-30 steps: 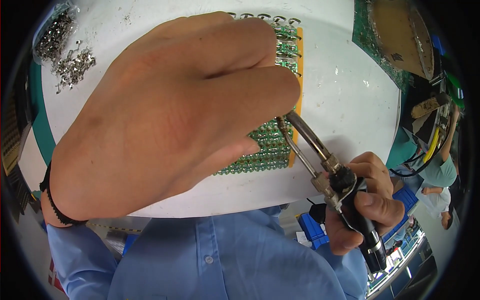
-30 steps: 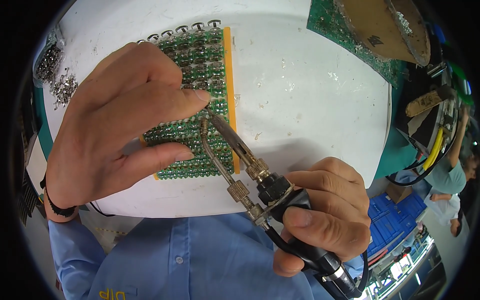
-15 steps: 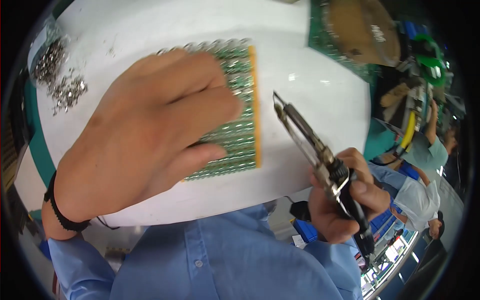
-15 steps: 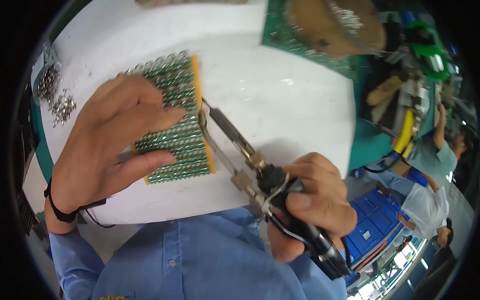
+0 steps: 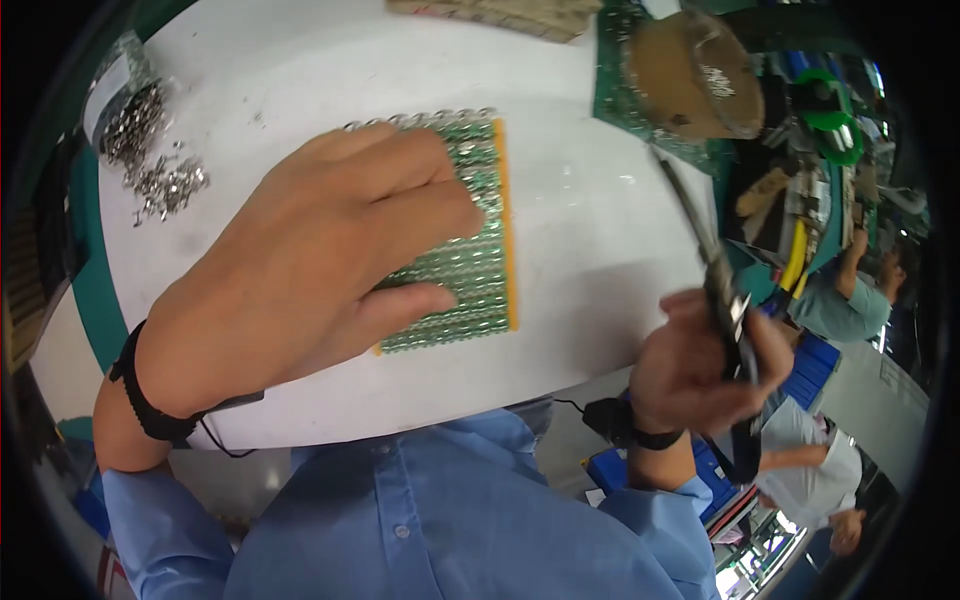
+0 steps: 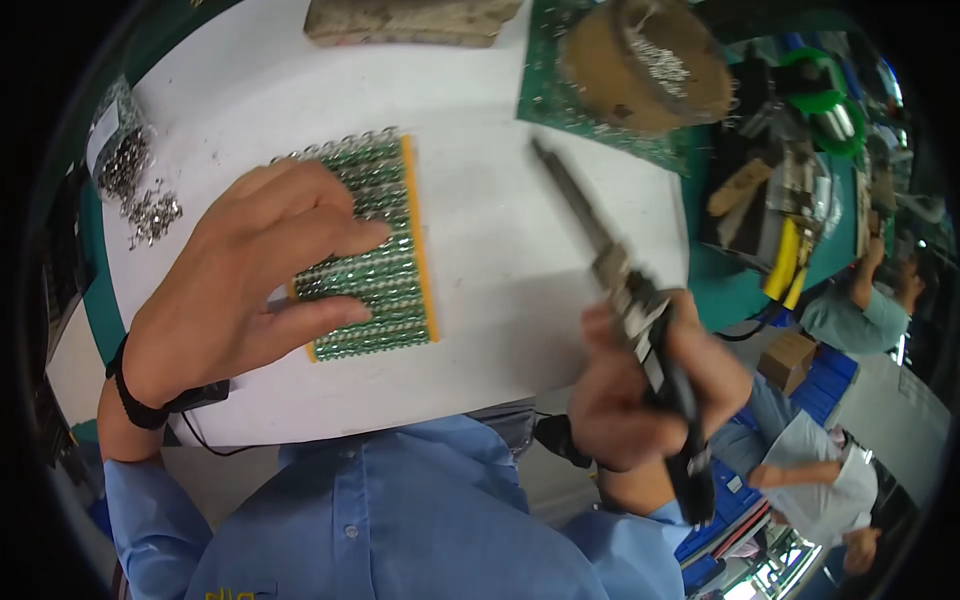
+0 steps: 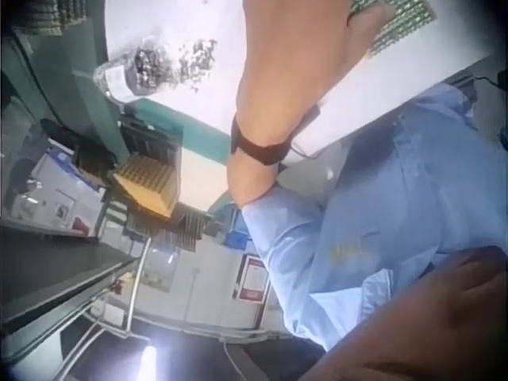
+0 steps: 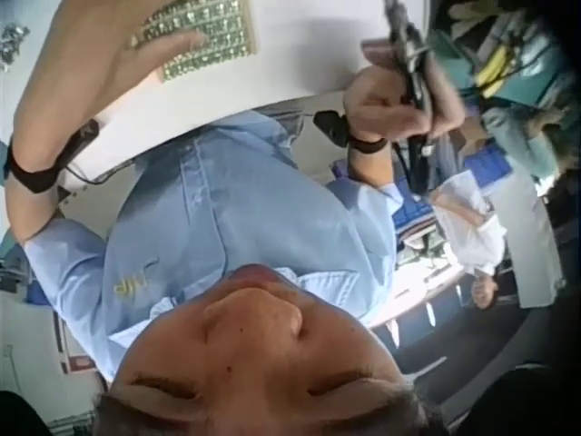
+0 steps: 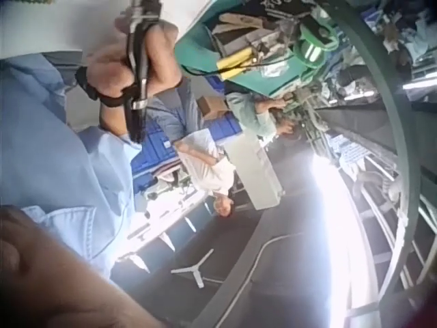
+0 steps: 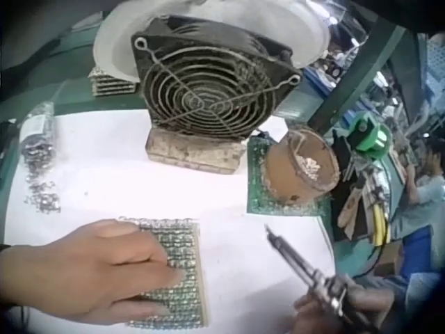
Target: The person picks up a metal component from a bag and places it onto a circuit board, then uses a soldering iron to fuse it to the board. This process is repeated for several components before the person sets the soldering iron back into its holder.
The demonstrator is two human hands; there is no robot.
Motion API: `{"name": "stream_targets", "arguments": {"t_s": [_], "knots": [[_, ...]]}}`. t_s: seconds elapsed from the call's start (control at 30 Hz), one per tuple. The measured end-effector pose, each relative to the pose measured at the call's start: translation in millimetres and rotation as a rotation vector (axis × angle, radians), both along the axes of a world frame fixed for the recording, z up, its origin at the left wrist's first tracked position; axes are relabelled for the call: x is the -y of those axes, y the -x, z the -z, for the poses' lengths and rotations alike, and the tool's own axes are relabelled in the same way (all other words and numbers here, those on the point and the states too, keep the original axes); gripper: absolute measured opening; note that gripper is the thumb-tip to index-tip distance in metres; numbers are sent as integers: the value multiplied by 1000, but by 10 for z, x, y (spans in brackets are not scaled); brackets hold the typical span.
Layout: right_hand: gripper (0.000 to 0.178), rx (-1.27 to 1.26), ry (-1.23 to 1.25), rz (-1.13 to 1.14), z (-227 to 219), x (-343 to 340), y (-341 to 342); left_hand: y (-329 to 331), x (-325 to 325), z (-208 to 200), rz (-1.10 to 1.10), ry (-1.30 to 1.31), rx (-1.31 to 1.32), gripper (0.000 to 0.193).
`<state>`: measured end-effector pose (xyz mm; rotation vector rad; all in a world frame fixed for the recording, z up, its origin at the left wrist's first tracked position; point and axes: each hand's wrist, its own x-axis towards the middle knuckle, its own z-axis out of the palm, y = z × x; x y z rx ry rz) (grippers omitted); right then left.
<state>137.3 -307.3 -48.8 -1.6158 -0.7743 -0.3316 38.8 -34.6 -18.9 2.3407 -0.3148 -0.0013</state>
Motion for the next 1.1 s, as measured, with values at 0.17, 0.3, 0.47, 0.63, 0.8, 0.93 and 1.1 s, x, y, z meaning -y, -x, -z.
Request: {"name": "stream_targets", "arguments": {"t_s": [0.17,0.3,0.47,0.63,0.8,0.93,1.1], "knots": [[54,127,196,-468,-163,12,17,-54,53,-42,15,-13,12,48],[56,87,228,-490,-153,-93,88,-44,54,-24,15,31,8,48],[51,82,280,-570,-114,-178,64,-14,16,29,12,18,88,50],[50,44,334,-609,-145,-178,42,-15,-20,87,23,-48,70,51],[49,40,339,-614,-147,-173,38,48,-87,253,8,-24,99,51],[48,40,342,-598,-156,-145,57,109,-128,402,3,14,143,51],[48,36,328,-590,-124,-166,55,0,5,51,-2,-82,37,51]]}}
